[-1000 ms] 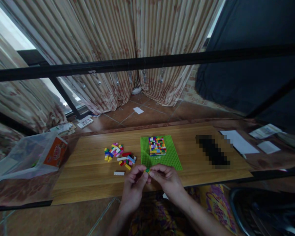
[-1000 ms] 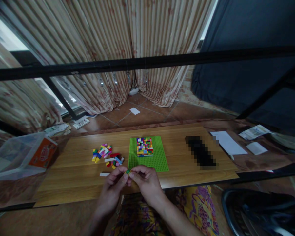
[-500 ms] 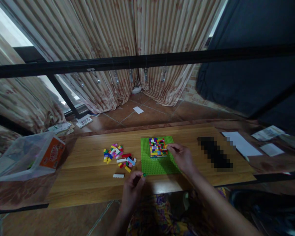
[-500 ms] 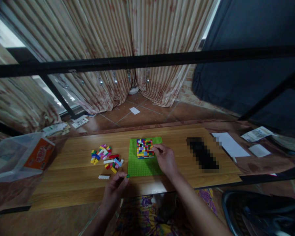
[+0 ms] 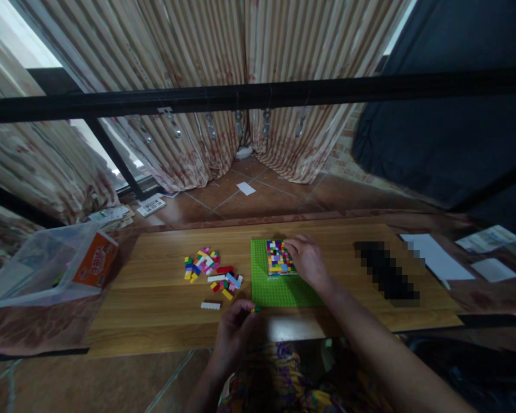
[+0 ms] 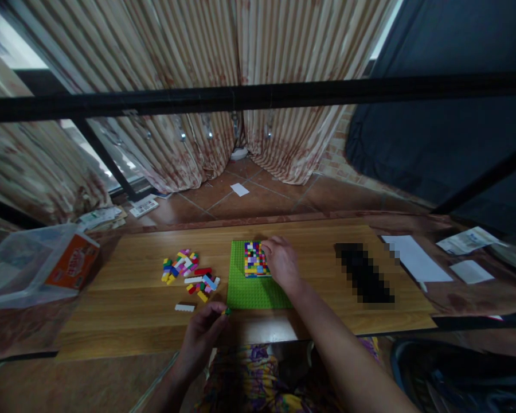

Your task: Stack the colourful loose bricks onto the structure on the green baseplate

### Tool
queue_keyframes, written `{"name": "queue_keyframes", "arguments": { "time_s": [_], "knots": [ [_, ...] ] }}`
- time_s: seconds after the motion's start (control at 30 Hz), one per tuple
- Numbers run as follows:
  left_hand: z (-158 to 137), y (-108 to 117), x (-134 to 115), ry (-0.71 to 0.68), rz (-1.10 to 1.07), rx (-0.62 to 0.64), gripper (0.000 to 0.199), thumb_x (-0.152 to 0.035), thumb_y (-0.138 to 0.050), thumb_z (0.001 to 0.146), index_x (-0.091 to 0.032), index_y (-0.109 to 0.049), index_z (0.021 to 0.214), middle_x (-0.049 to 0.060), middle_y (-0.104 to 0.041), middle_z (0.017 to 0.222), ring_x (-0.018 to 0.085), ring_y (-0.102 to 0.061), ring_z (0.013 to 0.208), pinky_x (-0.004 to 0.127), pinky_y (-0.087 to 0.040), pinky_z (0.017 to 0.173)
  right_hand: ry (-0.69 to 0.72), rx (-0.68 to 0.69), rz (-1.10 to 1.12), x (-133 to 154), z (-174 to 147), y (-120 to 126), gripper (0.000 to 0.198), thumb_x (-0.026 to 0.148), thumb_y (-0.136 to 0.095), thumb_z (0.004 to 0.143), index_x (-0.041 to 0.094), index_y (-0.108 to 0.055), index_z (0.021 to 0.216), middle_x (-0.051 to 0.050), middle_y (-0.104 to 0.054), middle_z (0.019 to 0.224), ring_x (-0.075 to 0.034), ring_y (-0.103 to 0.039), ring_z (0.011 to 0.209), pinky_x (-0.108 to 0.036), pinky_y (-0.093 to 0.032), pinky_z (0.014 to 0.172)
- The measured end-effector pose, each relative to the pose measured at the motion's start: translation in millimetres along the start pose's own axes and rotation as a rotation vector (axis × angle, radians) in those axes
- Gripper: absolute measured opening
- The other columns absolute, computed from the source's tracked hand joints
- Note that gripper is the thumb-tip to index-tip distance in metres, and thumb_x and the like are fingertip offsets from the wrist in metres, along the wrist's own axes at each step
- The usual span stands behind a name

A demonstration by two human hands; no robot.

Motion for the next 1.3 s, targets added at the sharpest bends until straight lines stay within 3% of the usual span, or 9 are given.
{"name": "queue_keyframes", "arguments": {
  "time_s": [0.2, 0.43, 0.63, 0.83, 1.07, 1.3],
  "knots": [
    [0, -2, 0, 0.010, -0.016, 0.026, 0.028, -0.041, -0.069, 0.078, -0.017, -0.058, 0.085, -0.005, -0.048, 0.062, 0.007, -0.039, 0.054, 0.018, -0.031, 0.051, 0.047, -0.025, -0.069, 8, 0, 2, 0.029, 0.031, -0.047, 0.093, 0.024, -0.074, 0.086, -0.007, -0.070, 0.088, -0.023, -0.055, 0.086, -0.036, -0.039, 0.085],
    [-1, -2, 0, 0.019, -0.029, 0.006, 0.027, -0.040, -0.069, 0.077, -0.017, -0.058, 0.085, -0.004, -0.047, 0.063, 0.008, -0.039, 0.056, 0.018, -0.029, 0.051, -0.015, -0.084, 0.023, 0, -1, 4, 0.024, 0.030, -0.053, 0.090, 0.021, -0.074, 0.087, -0.008, -0.070, 0.090, -0.023, -0.058, 0.087, -0.036, -0.042, 0.085],
    [-1, -1, 0, 0.010, -0.013, 0.013, 0.028, -0.041, -0.070, 0.077, -0.017, -0.059, 0.086, -0.003, -0.049, 0.064, 0.008, -0.039, 0.055, 0.019, -0.029, 0.051, -0.153, -0.125, 0.249, -22, -2, 3, 0.028, 0.040, -0.055, 0.086, 0.020, -0.074, 0.089, -0.009, -0.071, 0.094, -0.024, -0.062, 0.092, -0.039, -0.045, 0.088],
    [0, -1, 4, 0.003, -0.031, 0.016, 0.027, -0.040, -0.069, 0.078, -0.017, -0.059, 0.087, -0.004, -0.048, 0.063, 0.008, -0.041, 0.056, 0.019, -0.031, 0.052, -0.335, -0.054, 0.454, -43, 0, -18, 0.031, 0.044, -0.056, 0.083, 0.020, -0.073, 0.089, -0.008, -0.073, 0.095, -0.023, -0.066, 0.091, -0.036, -0.048, 0.085],
    [0, 0, 1, 0.000, -0.006, 0.012, 0.024, -0.039, -0.068, 0.079, -0.017, -0.059, 0.087, -0.004, -0.049, 0.064, 0.008, -0.040, 0.057, 0.019, -0.031, 0.053, -0.316, -0.025, 0.471, -38, 1, -25, 0.031, 0.043, -0.054, 0.084, 0.019, -0.073, 0.089, -0.007, -0.074, 0.093, -0.021, -0.066, 0.087, -0.034, -0.049, 0.082],
    [-1, 0, 5, 0.032, -0.023, 0.006, 0.026, -0.040, -0.069, 0.077, -0.017, -0.059, 0.086, -0.004, -0.048, 0.063, 0.008, -0.040, 0.056, 0.019, -0.029, 0.051, -0.210, 0.012, 0.331, -25, 4, -18, 0.030, 0.041, -0.051, 0.087, 0.022, -0.074, 0.082, -0.007, -0.074, 0.088, -0.022, -0.065, 0.084, -0.034, -0.048, 0.080]
  ]
}}
Point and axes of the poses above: each hand's wrist, its own z-axis towards the middle knuckle, its own y-axis out of the back of the hand, x = y × z, the point moved 9 cm from there along z, towards the middle knuckle
